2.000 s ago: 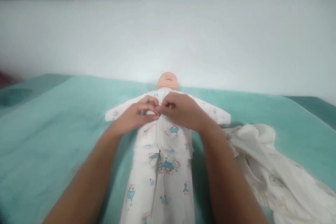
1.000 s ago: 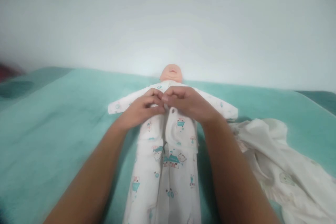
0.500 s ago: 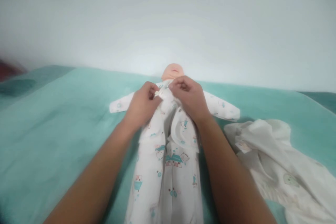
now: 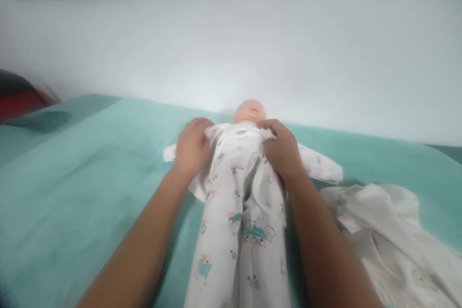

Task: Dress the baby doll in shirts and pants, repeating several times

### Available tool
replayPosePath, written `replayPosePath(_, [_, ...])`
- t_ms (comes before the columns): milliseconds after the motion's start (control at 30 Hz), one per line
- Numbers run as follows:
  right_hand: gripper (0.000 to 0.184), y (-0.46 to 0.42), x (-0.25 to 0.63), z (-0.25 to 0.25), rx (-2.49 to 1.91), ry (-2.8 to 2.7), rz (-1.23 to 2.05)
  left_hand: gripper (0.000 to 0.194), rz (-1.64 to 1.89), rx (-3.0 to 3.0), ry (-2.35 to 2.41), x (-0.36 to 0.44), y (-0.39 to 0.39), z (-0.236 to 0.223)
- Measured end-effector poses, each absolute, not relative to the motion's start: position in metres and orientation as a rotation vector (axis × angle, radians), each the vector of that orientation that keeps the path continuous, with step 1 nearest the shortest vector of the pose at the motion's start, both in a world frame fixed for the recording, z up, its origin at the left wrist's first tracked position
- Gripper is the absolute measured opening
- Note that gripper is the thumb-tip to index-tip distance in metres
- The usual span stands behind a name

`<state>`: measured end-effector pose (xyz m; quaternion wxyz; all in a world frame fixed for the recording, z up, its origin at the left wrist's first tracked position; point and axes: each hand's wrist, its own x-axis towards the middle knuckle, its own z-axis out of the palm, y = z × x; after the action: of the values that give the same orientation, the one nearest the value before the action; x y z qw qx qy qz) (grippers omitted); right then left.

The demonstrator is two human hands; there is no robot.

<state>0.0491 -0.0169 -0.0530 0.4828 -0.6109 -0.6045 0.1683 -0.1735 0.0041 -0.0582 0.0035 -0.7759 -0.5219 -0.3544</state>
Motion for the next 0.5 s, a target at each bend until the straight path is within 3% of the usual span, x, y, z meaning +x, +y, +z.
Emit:
replayPosePath(100, [0.057,-0.016,0.057,-0.053,-1.531,-1.542,0.407,0.039,-1.058,-2.663,-1.429,-0.166,0.007,-0.068])
replayPosePath(267, [0.061,-0.009,0.088,-0.064,-1.801,-1.592,0.245,0.045,-0.793,-2.539,-1.610,-0.174,0.016,-0.082])
replayPosePath(500, [0.052,-0.016,0.121,-0.066,-2.184,-1.465,0.074,0.049,-0.730,-2.357,-1.859,-0.176,0.014,-0.080])
